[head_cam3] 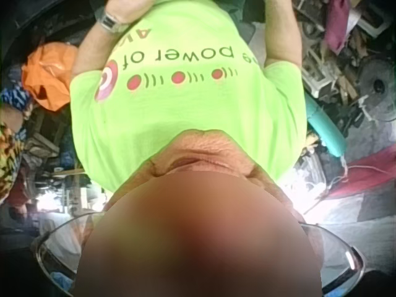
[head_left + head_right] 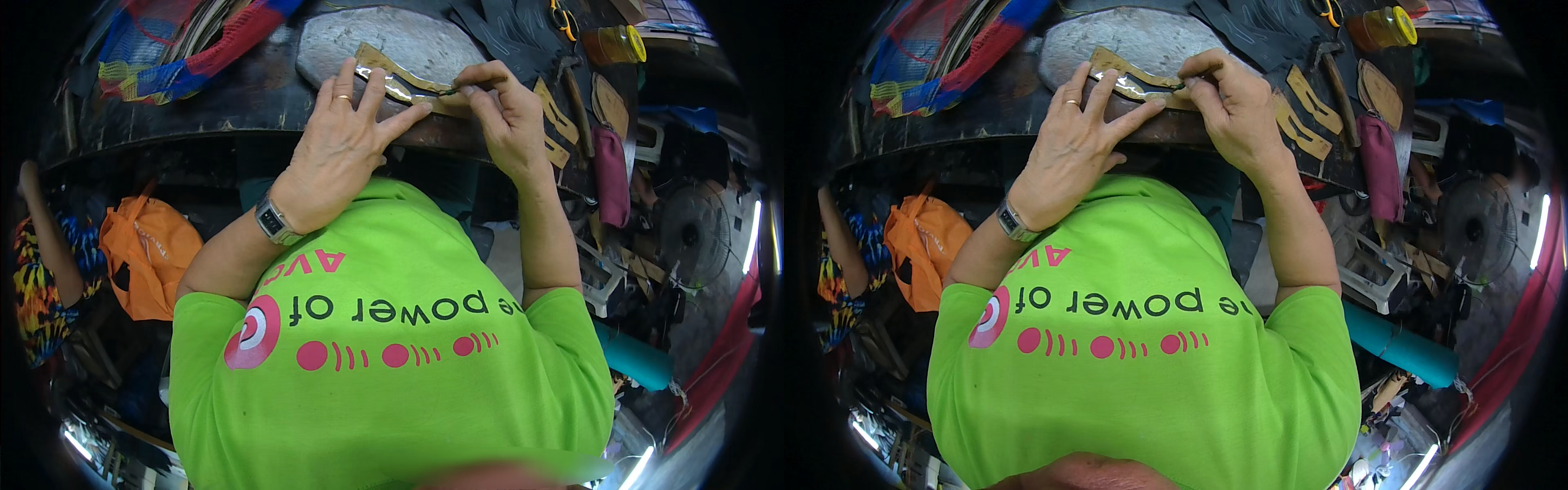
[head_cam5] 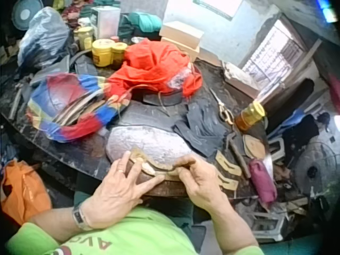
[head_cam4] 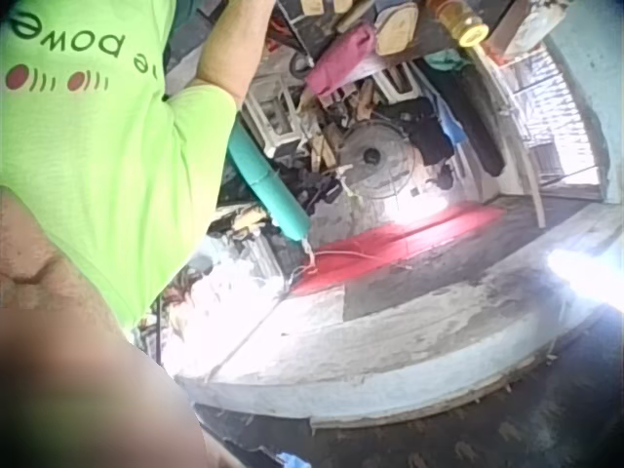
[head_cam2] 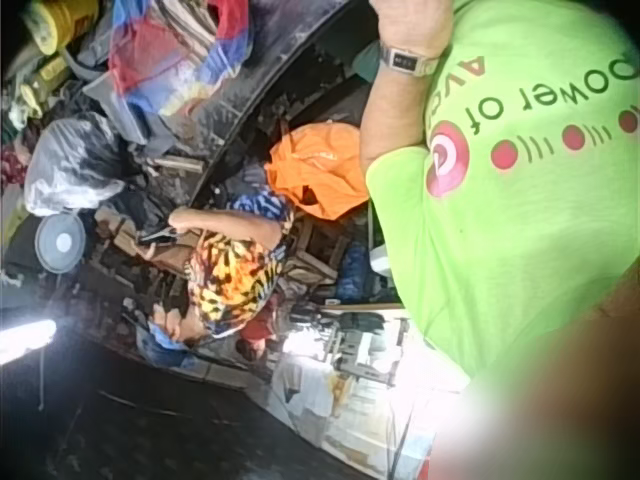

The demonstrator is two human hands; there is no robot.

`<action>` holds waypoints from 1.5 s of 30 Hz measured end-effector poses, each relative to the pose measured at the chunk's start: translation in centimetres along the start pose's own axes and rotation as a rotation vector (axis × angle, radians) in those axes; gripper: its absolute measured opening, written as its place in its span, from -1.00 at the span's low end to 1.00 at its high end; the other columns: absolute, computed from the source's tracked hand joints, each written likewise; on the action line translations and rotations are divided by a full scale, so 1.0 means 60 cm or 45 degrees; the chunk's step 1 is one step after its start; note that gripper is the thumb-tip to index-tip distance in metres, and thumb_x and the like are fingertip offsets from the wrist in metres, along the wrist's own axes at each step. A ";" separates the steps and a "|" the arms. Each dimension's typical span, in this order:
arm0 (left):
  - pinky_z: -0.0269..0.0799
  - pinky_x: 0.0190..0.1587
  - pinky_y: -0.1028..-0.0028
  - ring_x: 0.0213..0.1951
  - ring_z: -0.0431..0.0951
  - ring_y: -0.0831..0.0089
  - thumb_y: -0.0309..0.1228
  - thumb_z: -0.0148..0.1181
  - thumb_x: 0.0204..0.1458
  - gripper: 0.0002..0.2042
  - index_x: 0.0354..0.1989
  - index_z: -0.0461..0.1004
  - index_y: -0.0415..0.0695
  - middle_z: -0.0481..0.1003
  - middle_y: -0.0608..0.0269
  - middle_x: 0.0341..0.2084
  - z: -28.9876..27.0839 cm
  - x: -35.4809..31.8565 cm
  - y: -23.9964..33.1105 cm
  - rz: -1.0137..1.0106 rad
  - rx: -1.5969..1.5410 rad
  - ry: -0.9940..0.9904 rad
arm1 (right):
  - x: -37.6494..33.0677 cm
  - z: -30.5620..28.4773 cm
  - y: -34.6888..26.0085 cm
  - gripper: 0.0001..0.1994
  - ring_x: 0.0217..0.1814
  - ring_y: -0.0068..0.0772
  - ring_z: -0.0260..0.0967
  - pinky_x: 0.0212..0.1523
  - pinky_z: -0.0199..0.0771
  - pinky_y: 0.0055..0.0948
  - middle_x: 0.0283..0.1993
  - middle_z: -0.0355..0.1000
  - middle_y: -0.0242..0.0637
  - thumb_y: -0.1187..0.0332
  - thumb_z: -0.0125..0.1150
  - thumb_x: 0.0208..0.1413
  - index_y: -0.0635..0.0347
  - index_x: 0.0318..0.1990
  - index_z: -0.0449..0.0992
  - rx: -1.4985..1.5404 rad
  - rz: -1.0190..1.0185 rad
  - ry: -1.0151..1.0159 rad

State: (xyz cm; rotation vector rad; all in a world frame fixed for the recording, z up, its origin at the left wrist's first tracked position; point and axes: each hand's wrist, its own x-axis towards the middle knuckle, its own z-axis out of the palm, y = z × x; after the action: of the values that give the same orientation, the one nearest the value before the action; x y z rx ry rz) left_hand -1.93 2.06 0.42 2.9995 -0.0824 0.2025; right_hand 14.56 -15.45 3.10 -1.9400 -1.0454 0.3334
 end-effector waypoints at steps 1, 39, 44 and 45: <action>0.13 0.41 -0.02 0.39 0.20 -0.26 -0.21 0.46 0.00 -0.20 0.48 0.27 0.38 0.27 -0.12 0.32 0.000 0.000 0.000 0.000 -0.006 0.001 | 0.001 0.001 0.001 -0.89 -0.19 -0.59 0.55 -0.12 0.52 -0.56 -0.19 0.58 -0.29 0.52 0.16 0.33 0.31 -0.08 0.56 -0.014 -0.011 0.041; 0.48 0.07 0.22 -0.02 0.60 0.05 -0.39 0.32 0.16 -0.73 0.02 0.62 -0.16 0.61 0.07 -0.09 -0.032 0.131 -0.125 0.117 -0.539 0.465 | 0.059 -0.093 0.117 -0.85 -0.31 -0.59 0.43 -0.22 0.45 -0.53 -0.37 0.54 -0.41 0.52 0.43 0.04 0.30 -0.23 0.60 -0.183 0.208 0.410; 0.49 0.10 0.16 0.02 0.59 0.03 -0.36 0.30 0.16 -0.72 0.02 0.62 -0.16 0.61 0.04 -0.04 -0.013 0.272 -0.174 0.127 -0.412 0.514 | 0.041 -0.073 0.095 -0.89 -0.26 -0.60 0.44 -0.17 0.47 -0.51 -0.34 0.55 -0.38 0.50 0.39 0.09 0.29 -0.24 0.60 0.060 0.232 0.340; 0.49 0.11 0.17 0.04 0.59 0.02 -0.36 0.29 0.17 -0.72 0.03 0.62 -0.17 0.61 0.03 -0.01 -0.007 0.298 -0.182 0.115 -0.375 0.498 | 0.041 -0.069 0.088 -0.89 -0.24 -0.60 0.44 -0.16 0.47 -0.50 -0.33 0.55 -0.37 0.50 0.38 0.10 0.29 -0.23 0.60 0.217 0.273 0.186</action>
State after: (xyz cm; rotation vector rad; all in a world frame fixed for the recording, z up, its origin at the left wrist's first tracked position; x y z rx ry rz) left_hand 16.40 12.12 1.89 2.6117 -0.1880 0.7128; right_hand 21.34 -17.28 1.65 -1.8938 -0.6936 0.3802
